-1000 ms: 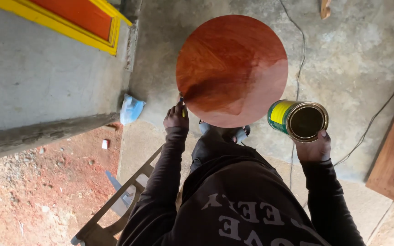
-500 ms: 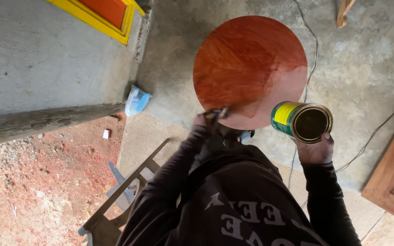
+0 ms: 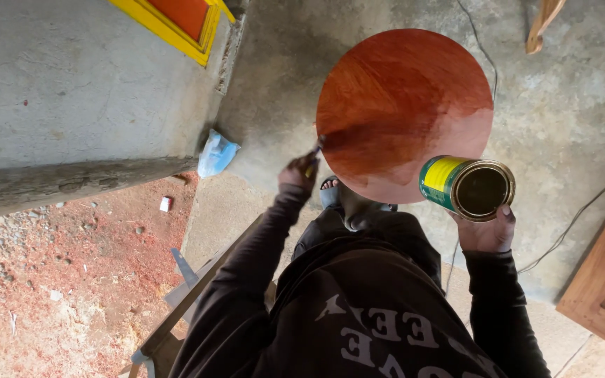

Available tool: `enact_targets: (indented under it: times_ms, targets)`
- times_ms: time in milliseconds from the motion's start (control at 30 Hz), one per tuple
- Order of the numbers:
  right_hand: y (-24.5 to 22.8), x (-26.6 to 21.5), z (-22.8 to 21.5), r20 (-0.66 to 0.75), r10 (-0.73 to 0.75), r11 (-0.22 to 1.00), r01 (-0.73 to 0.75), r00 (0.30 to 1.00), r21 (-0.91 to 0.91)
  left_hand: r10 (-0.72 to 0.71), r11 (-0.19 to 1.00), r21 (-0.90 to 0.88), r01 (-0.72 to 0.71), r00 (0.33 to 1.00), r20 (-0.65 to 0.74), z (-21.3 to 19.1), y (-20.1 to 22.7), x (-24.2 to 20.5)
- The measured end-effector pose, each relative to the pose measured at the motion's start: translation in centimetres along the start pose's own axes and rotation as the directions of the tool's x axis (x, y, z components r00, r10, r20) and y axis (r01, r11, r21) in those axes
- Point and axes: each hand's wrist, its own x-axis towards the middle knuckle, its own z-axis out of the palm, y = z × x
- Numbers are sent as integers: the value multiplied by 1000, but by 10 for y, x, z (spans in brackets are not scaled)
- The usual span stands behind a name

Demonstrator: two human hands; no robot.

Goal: Applying a wood stain or varnish to a round wooden tabletop using a paint brush.

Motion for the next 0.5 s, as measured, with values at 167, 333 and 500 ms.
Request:
enact_targets:
  times_ms: [167,333,500]
  targets:
    - [3,-1,13,2,6,1000,-6,1000,-26,24,997,-75,-3,960,280,8,16,-59]
    - [6,9,3,7,21,999,-21,1000,-34,-8,976,-193,100,903,429,-3,19,-40]
    - [-5,18,-2,52,47,998,-45,998,-43,-188,969,-87,230,921,342,-36,10,40]
